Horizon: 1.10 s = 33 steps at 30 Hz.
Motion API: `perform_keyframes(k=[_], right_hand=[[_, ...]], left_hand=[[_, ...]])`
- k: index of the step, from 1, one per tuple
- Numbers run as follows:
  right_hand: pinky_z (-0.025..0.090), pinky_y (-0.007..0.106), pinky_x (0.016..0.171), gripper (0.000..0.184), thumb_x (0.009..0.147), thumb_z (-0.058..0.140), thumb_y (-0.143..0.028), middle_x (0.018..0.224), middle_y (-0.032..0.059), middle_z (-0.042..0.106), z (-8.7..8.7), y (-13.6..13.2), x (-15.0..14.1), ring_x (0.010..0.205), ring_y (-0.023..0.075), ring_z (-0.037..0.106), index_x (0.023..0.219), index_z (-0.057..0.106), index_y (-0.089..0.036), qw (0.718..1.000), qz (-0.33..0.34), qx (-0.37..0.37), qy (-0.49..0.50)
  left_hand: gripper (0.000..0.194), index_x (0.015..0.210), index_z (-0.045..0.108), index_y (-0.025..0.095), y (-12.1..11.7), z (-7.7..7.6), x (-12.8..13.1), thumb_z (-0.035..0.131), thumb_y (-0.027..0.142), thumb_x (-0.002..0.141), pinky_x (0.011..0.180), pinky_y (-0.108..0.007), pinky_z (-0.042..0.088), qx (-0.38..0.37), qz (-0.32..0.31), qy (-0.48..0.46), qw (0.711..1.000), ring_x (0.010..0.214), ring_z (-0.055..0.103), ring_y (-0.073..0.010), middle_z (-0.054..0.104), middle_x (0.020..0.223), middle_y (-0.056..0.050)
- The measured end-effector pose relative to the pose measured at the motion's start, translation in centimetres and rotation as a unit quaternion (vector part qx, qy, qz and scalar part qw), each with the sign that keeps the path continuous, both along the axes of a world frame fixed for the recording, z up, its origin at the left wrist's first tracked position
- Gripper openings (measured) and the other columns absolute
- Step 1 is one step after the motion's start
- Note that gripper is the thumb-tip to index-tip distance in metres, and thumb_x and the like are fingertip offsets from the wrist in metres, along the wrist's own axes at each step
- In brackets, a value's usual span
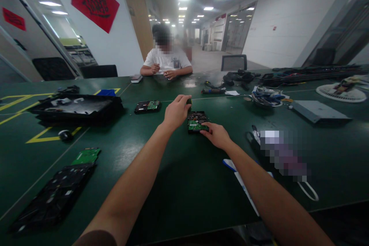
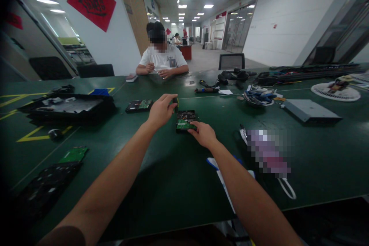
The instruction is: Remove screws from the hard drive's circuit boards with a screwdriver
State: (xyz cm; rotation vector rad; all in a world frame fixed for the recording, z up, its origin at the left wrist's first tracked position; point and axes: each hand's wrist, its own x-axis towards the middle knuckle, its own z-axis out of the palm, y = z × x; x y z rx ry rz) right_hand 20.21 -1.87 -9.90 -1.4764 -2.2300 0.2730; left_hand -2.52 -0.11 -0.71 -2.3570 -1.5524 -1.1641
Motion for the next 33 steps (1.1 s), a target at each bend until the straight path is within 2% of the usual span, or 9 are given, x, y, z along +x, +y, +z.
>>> perform_keyframes(k=[2,6,10,15,21,24,29,33], right_hand=[[0.039,0.026,0.063,0.044,0.095,0.059,-0.050,0.089,0.0036,0.068,0.08,-0.03,-0.01,0.076,0.0166,0.060,0.132,0.062,-0.028,1.000,0.001,0.000,-0.002],[0.038,0.026,0.063,0.044,0.094,0.059,-0.051,0.089,0.0037,0.068,0.17,-0.09,-0.02,0.076,0.0167,0.060,0.132,0.063,-0.028,1.000,-0.003,-0.002,0.000],[0.039,0.026,0.063,0.043,0.094,0.060,-0.050,0.089,0.0035,0.068,0.20,-0.14,-0.05,0.076,0.0167,0.059,0.131,0.063,-0.028,1.000,-0.004,-0.005,0.007],[0.040,0.026,0.065,0.043,0.094,0.061,-0.050,0.087,0.0032,0.067,0.10,-0.10,-0.09,0.075,0.0164,0.059,0.131,0.064,-0.028,1.000,-0.005,-0.004,0.007],[0.040,0.025,0.065,0.043,0.094,0.061,-0.050,0.087,0.0032,0.068,-0.15,0.08,-0.01,0.075,0.0162,0.059,0.131,0.064,-0.028,1.000,-0.002,0.002,0.010],[0.040,0.026,0.065,0.043,0.094,0.060,-0.050,0.087,0.0033,0.067,-0.15,0.07,0.03,0.075,0.0162,0.059,0.131,0.064,-0.027,1.000,0.004,0.007,0.010],[0.040,0.025,0.064,0.044,0.094,0.061,-0.050,0.088,0.0038,0.068,0.08,-0.06,-0.02,0.074,0.0164,0.059,0.131,0.063,-0.027,1.000,-0.001,-0.001,0.005],[0.040,0.026,0.063,0.043,0.094,0.060,-0.050,0.089,0.0034,0.068,0.28,-0.14,-0.03,0.075,0.0165,0.060,0.131,0.064,-0.028,1.000,-0.002,-0.005,0.004]], left_hand=[[0.040,0.134,0.056,0.023,0.02,-0.02,0.07,0.059,0.027,0.094,0.089,-0.035,0.050,-0.017,0.005,0.004,1.000,0.103,0.067,-0.0242,0.065,0.125,-0.010],[0.049,0.129,0.053,0.021,-0.04,-0.07,0.11,0.070,0.038,0.087,0.077,-0.034,0.050,-0.052,0.018,-0.010,0.998,0.083,0.069,-0.0240,0.071,0.103,-0.010],[0.041,0.120,0.053,0.023,-0.16,-0.05,0.07,0.071,0.034,0.085,0.071,-0.031,0.049,-0.056,-0.014,-0.051,0.997,0.073,0.066,-0.0198,0.069,0.091,-0.005],[0.033,0.117,0.061,0.025,-0.18,0.16,-0.04,0.070,0.025,0.086,0.077,-0.032,0.051,-0.029,-0.048,-0.059,0.997,0.069,0.061,-0.0135,0.063,0.113,-0.006],[0.036,0.120,0.063,0.023,-0.01,0.15,-0.21,0.068,0.017,0.085,0.080,-0.032,0.051,-0.012,-0.051,-0.062,0.997,0.078,0.063,-0.0155,0.062,0.120,-0.009],[0.037,0.121,0.061,0.022,-0.06,0.12,-0.17,0.068,0.018,0.085,0.077,-0.031,0.050,-0.028,-0.055,-0.076,0.995,0.071,0.064,-0.0141,0.066,0.117,-0.009],[0.034,0.115,0.058,0.023,-0.25,0.12,0.06,0.071,0.029,0.085,0.069,-0.030,0.050,-0.060,-0.054,-0.115,0.990,0.061,0.064,-0.0141,0.071,0.098,-0.004],[0.031,0.114,0.054,0.024,-0.13,-0.07,0.24,0.069,0.028,0.087,0.066,-0.028,0.050,-0.074,-0.060,-0.146,0.985,0.054,0.063,-0.0112,0.072,0.104,-0.003]])
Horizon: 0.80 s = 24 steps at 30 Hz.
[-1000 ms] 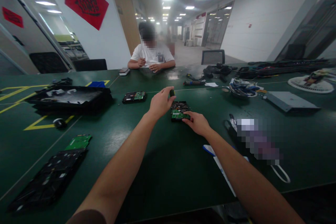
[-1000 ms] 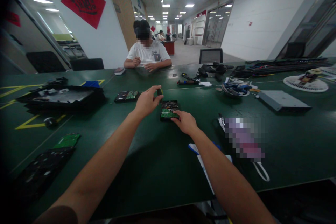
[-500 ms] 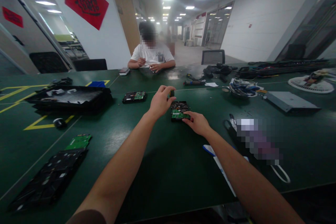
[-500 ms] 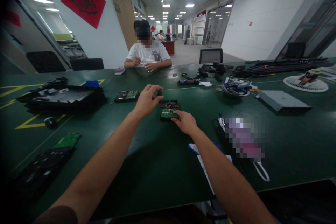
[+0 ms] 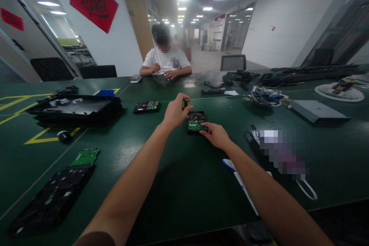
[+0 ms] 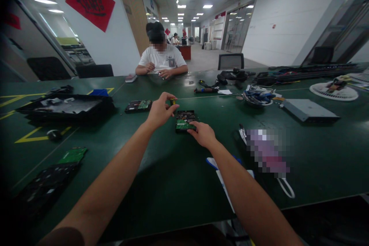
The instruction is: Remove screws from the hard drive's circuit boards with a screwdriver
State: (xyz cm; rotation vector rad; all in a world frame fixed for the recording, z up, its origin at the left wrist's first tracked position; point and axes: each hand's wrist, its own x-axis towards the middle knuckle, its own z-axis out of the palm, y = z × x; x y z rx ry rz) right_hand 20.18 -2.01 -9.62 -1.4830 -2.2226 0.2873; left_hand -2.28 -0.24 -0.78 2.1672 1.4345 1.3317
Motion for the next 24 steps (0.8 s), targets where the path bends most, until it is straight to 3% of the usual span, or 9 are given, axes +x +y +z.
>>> perform_keyframes(k=[4,10,14,17,22,24], right_hand=[[0.040,0.026,0.064,0.043,0.094,0.060,-0.051,0.089,0.0035,0.068,0.12,-0.10,0.01,0.076,0.0168,0.060,0.131,0.063,-0.028,1.000,0.001,-0.004,0.002],[0.040,0.026,0.064,0.043,0.094,0.060,-0.050,0.091,0.0035,0.069,0.14,-0.19,0.00,0.077,0.0169,0.060,0.131,0.063,-0.029,1.000,-0.002,-0.001,0.003],[0.041,0.026,0.065,0.042,0.094,0.060,-0.050,0.090,0.0036,0.068,0.12,-0.14,0.02,0.077,0.0171,0.060,0.130,0.064,-0.028,1.000,0.000,-0.001,0.004],[0.041,0.026,0.065,0.042,0.094,0.060,-0.049,0.089,0.0035,0.068,0.13,-0.13,0.01,0.077,0.0171,0.060,0.130,0.064,-0.028,1.000,0.000,0.001,0.004],[0.041,0.026,0.064,0.042,0.094,0.060,-0.049,0.090,0.0033,0.068,0.15,-0.16,-0.04,0.076,0.0169,0.060,0.130,0.064,-0.029,1.000,-0.002,-0.001,0.004],[0.040,0.026,0.063,0.042,0.094,0.060,-0.049,0.091,0.0032,0.069,0.14,-0.17,-0.06,0.076,0.0168,0.060,0.130,0.063,-0.029,1.000,-0.004,-0.002,0.005]], left_hand=[[0.034,0.119,0.053,0.024,0.20,-0.06,-0.05,0.066,0.025,0.088,0.071,-0.029,0.052,-0.005,0.006,0.010,1.000,0.057,0.063,-0.0108,0.070,0.112,-0.004],[0.033,0.123,0.064,0.025,0.15,0.27,-0.45,0.062,0.021,0.090,0.086,-0.034,0.052,0.058,0.048,0.103,0.992,0.099,0.066,-0.0224,0.063,0.123,-0.009],[0.040,0.130,0.061,0.027,0.26,0.17,-0.47,0.058,0.018,0.092,0.091,-0.036,0.050,0.055,0.067,0.134,0.987,0.107,0.065,-0.0252,0.063,0.125,-0.009],[0.040,0.131,0.058,0.024,0.23,0.18,-0.36,0.061,0.023,0.091,0.090,-0.037,0.050,0.045,0.059,0.130,0.989,0.103,0.067,-0.0253,0.065,0.126,-0.011],[0.042,0.120,0.055,0.023,-0.07,0.30,-0.17,0.072,0.038,0.085,0.074,-0.033,0.051,0.007,0.064,0.084,0.994,0.074,0.069,-0.0212,0.072,0.093,-0.007],[0.039,0.116,0.054,0.024,-0.08,0.24,-0.15,0.073,0.037,0.085,0.070,-0.031,0.051,-0.001,0.051,0.053,0.997,0.066,0.067,-0.0180,0.071,0.093,-0.004]])
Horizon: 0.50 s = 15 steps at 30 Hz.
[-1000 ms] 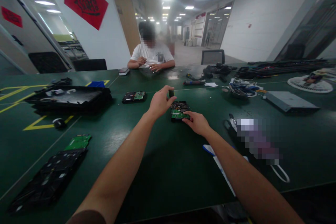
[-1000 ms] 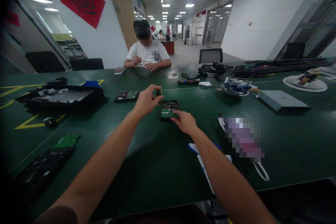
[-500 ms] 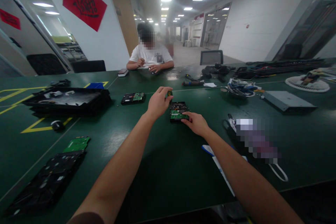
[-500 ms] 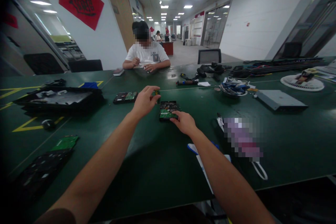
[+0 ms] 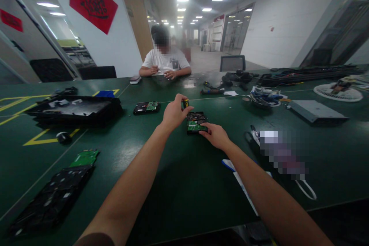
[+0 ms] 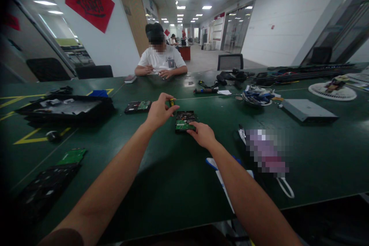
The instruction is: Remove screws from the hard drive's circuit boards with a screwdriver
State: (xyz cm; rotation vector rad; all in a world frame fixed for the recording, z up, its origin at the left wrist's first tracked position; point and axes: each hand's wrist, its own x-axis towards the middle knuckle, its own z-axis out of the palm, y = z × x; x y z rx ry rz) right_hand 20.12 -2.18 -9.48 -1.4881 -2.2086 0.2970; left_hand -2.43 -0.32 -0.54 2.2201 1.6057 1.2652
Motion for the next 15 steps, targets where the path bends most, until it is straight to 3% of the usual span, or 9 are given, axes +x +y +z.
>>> perform_keyframes(k=[4,11,15], right_hand=[[0.039,0.026,0.062,0.042,0.094,0.061,-0.050,0.091,0.0036,0.069,-0.06,0.01,-0.02,0.075,0.0168,0.060,0.131,0.063,-0.029,1.000,-0.001,0.000,0.000],[0.040,0.026,0.064,0.042,0.094,0.060,-0.050,0.091,0.0032,0.068,0.02,0.00,0.02,0.077,0.0172,0.060,0.131,0.063,-0.029,1.000,0.004,-0.002,-0.003],[0.039,0.027,0.064,0.043,0.094,0.059,-0.051,0.091,0.0037,0.068,0.07,0.04,0.04,0.077,0.0172,0.060,0.131,0.063,-0.029,1.000,0.004,0.001,-0.010]], left_hand=[[0.031,0.116,0.056,0.025,0.13,-0.12,-0.08,0.068,0.029,0.088,0.070,-0.030,0.051,0.005,-0.042,-0.026,0.999,0.061,0.065,-0.0138,0.070,0.101,-0.004],[0.032,0.121,0.064,0.028,0.17,0.07,-0.32,0.063,0.021,0.090,0.087,-0.035,0.050,0.056,0.026,0.067,0.996,0.105,0.066,-0.0253,0.065,0.125,-0.008],[0.035,0.123,0.060,0.025,0.18,-0.01,-0.24,0.067,0.027,0.089,0.080,-0.034,0.050,0.034,0.042,0.065,0.996,0.092,0.069,-0.0248,0.070,0.114,-0.010]])
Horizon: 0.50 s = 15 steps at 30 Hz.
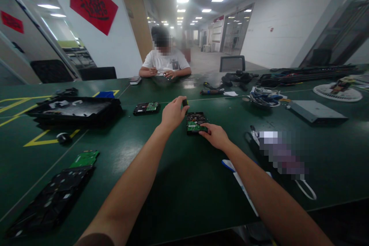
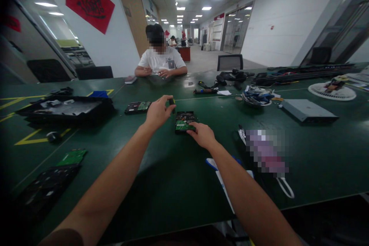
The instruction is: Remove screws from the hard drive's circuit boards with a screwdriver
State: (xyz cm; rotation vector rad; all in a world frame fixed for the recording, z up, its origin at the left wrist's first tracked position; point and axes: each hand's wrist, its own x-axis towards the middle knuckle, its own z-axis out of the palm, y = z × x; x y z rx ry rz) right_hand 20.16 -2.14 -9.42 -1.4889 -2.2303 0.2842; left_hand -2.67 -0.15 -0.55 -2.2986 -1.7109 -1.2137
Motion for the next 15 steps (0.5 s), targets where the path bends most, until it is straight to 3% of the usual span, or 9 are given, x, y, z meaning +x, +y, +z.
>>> perform_keyframes(k=[3,6,11,15], right_hand=[[0.039,0.027,0.064,0.044,0.094,0.059,-0.051,0.092,0.0038,0.068,-0.08,0.08,0.03,0.077,0.0169,0.060,0.131,0.063,-0.028,1.000,0.000,-0.002,0.000],[0.039,0.026,0.064,0.044,0.094,0.060,-0.051,0.092,0.0036,0.069,-0.26,0.16,0.05,0.077,0.0165,0.059,0.132,0.063,-0.028,1.000,0.000,-0.002,0.004],[0.039,0.026,0.064,0.044,0.094,0.060,-0.052,0.091,0.0035,0.069,-0.40,0.21,0.04,0.076,0.0166,0.059,0.132,0.063,-0.028,1.000,0.000,0.000,0.007],[0.039,0.027,0.063,0.045,0.093,0.060,-0.052,0.091,0.0037,0.069,-0.22,0.15,0.02,0.076,0.0172,0.060,0.131,0.063,-0.028,1.000,-0.003,-0.006,0.007]], left_hand=[[0.039,0.119,0.057,0.023,-0.07,-0.11,0.18,0.073,0.036,0.085,0.072,-0.032,0.049,-0.009,0.007,-0.034,0.999,0.081,0.070,-0.0232,0.072,0.100,-0.009],[0.042,0.113,0.055,0.023,-0.12,-0.18,0.26,0.077,0.038,0.081,0.069,-0.030,0.049,-0.011,0.005,-0.084,0.996,0.074,0.070,-0.0195,0.072,0.103,-0.008],[0.034,0.112,0.055,0.024,-0.06,-0.08,0.09,0.073,0.031,0.085,0.062,-0.027,0.050,-0.028,-0.062,-0.117,0.991,0.052,0.062,-0.0102,0.071,0.106,-0.003],[0.028,0.116,0.061,0.024,-0.04,0.04,0.04,0.066,0.023,0.089,0.070,-0.029,0.053,-0.004,-0.101,-0.087,0.991,0.056,0.063,-0.0096,0.068,0.115,-0.005]])
